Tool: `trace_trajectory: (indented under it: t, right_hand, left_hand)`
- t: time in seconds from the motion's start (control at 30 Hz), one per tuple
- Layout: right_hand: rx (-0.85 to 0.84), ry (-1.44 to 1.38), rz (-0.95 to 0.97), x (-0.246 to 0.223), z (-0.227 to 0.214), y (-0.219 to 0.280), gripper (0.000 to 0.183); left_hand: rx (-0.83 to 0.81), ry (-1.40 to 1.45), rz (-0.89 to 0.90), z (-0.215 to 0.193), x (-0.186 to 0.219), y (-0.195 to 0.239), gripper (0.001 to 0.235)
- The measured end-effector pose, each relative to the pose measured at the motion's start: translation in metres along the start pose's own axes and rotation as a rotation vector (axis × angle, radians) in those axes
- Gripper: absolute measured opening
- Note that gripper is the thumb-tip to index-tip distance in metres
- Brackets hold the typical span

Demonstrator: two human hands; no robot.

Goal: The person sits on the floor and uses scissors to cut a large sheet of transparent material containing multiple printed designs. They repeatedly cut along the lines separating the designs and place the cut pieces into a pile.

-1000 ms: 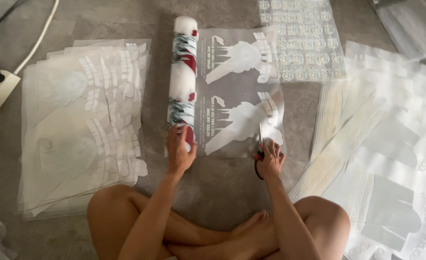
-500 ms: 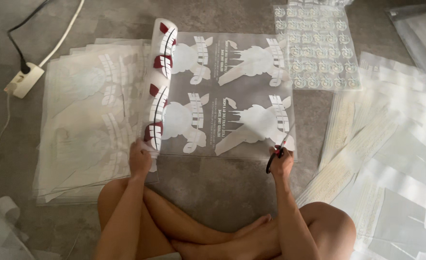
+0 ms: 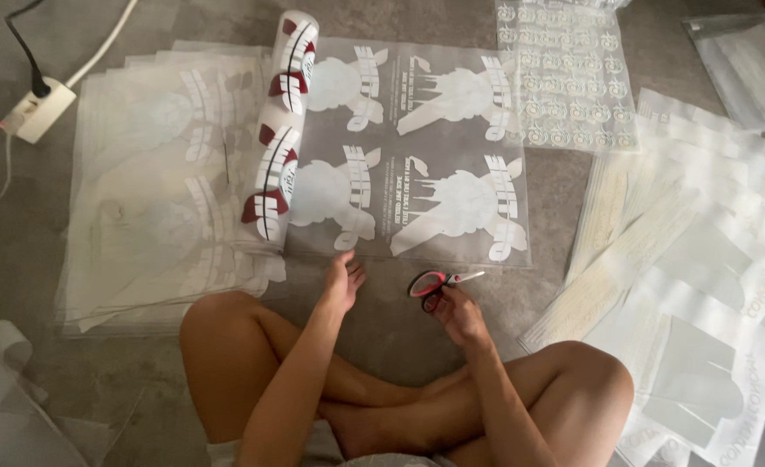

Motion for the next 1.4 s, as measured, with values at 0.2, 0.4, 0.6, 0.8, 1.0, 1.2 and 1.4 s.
trace_trajectory:
  t: [0.2,0.4,0.6,0.8,1.0,1.2,1.4]
  right_hand:
    - [0.145,0.038,-0.027,0.021,-0.025,0.006,0.004]
    - [0.184,0.179,-0.056,-0.011,0.009,0.039,0.024]
    - [0.068,0.255,0.048,-0.017,0.032,0.057,0.044]
    - [-0.13,-0.061,0.183,-0.007,0.034,0.053,0.05]
    - [-0.157,-0.038,0.143,-0.008,0.05,0.078,0.048]
    - [-0.036,0.093,0.168,0.021,0.046,0.074,0.041]
    - [0.051,0.203,0.271,0.036,0.042,0.053,0.036]
  left_hand:
    - [-0.008,0.278,-0.119,0.036,0.003,0.013,0.101]
    - [0.136,0.072,-0.128,0.011,-0.021,-0.051,0.081]
    - [0.415,-0.211,0.075,-0.023,-0.034,-0.088,0.029]
    - [0.273,-0.216,0.139,0.007,-0.045,-0.067,0.021]
    - [0.185,-0.45,0.067,0.009,-0.066,-0.084,0.023]
    - [0.22,-0.442,0.094,0.011,-0.072,-0.085,0.012]
    - [0.197,-0.528,0.178,0.024,-0.058,-0.055,0.019]
Point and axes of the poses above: each hand's wrist, its own y-axis away from the middle knuckle, its own z-axis out of the palm, x = y × z, the point moved 5 cm from there along -y, towards the middle knuckle, and after that the axes turned 11 degrees about y, right-handed, at the moved point
